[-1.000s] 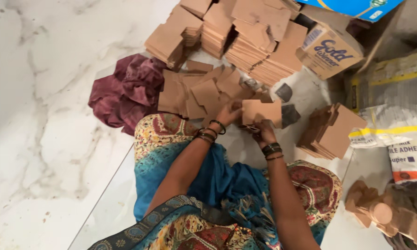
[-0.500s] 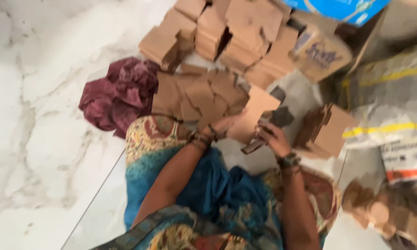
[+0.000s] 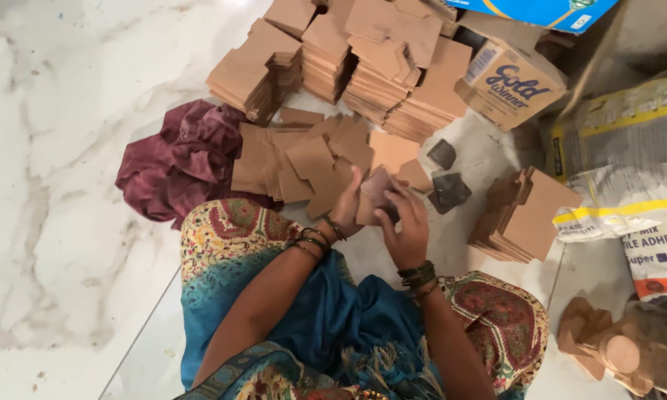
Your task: The person sits on the floor among piles of cut cardboard pieces and smooths them one at a time using a sanding block, rubbing the block over the surfaces and edges of each piece before setting it on a finished pile and picking up the next piece.
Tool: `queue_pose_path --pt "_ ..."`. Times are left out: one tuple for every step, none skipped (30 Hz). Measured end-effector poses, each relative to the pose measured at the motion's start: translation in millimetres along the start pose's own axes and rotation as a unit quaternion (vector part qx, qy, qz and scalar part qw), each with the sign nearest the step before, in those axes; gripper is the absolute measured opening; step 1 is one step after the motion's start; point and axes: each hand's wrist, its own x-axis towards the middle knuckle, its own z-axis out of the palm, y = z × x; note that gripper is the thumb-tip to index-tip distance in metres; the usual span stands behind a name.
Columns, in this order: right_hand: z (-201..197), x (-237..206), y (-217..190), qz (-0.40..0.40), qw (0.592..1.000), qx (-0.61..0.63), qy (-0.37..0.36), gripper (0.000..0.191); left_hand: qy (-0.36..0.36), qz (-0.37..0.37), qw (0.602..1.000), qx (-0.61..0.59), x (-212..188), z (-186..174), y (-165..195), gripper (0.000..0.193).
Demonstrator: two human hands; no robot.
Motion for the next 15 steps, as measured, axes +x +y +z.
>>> queue_pose_path --pt "0.8 0.7 -2.6 -0.003 1.000 -0.007 -0.006 0.040 -0.039 0.010 0.999 -0.008 -1.4 1.8 2.5 0.099" --pt "0.5 1.5 -3.4 -0.006 1.000 -0.015 -0.011 0.043 -0.079 0.020 0.997 -0.017 -3.1 3.9 4.1 0.102" --pt "-0.8 2.7 -2.3 0.001 1.000 -0.016 -0.011 0.041 -0.119 0.029 0.992 -0.028 -4.0 6.3 4.8 0.105" --pt "-1.7 3.3 -0.7 0.009 1.000 -0.015 -0.012 0.039 -0.079 0.024 0.997 -0.002 -4.5 8.3 5.0 0.102" --pt "-2.1 3.5 1.1 0.017 1.000 -0.013 -0.013 0.037 -0.037 0.020 0.999 0.024 -4.8 10.0 3.9 0.100" --pt "-3.8 5.8 5.1 0.038 0.999 -0.002 -0.002 0.036 0.007 0.017 0.999 0.050 -5.2 10.7 2.6 0.098" --pt "-5.7 8.1 9.1 0.061 0.998 0.009 0.006 0.036 0.020 0.017 0.997 0.072 -5.1 10.8 0.2 0.096" --pt "-6.7 8.7 11.3 0.084 0.996 0.021 0.013 0.036 0.034 0.017 0.995 0.093 -4.0 10.5 -3.9 0.095" --pt "-6.7 7.9 11.9 0.076 0.997 0.012 0.022 0.035 0.047 0.017 0.992 0.115 -3.2 9.1 -7.5 0.094" --pt "-6.6 6.9 11.7 0.067 0.997 0.003 0.032 0.035 0.039 0.014 0.993 0.110 -3.0 6.8 -10.5 0.093" --pt "-5.6 4.8 10.0 0.059 0.997 -0.004 0.040 0.035 0.033 0.010 0.994 0.104 -2.6 4.0 -13.4 0.092" --pt "-4.1 -0.2 5.8 0.045 0.998 0.000 0.033 0.035 0.028 0.005 0.995 0.100 -4.1 0.2 -14.4 0.091" --pt "-2.4 -6.1 0.6 0.033 0.999 0.005 0.026 0.035 -0.039 0.013 0.997 0.058 -5.5 -3.4 -14.4 0.092" --pt "0.1 -10.8 -3.8 0.021 1.000 0.009 0.020 0.035 -0.106 0.022 0.994 0.015 -5.7 -4.7 -14.1 0.095" --pt "1.4 -12.2 -5.2 0.027 0.999 0.015 0.010 0.035 -0.173 0.032 0.984 -0.030 -5.7 -6.3 -14.2 0.097"
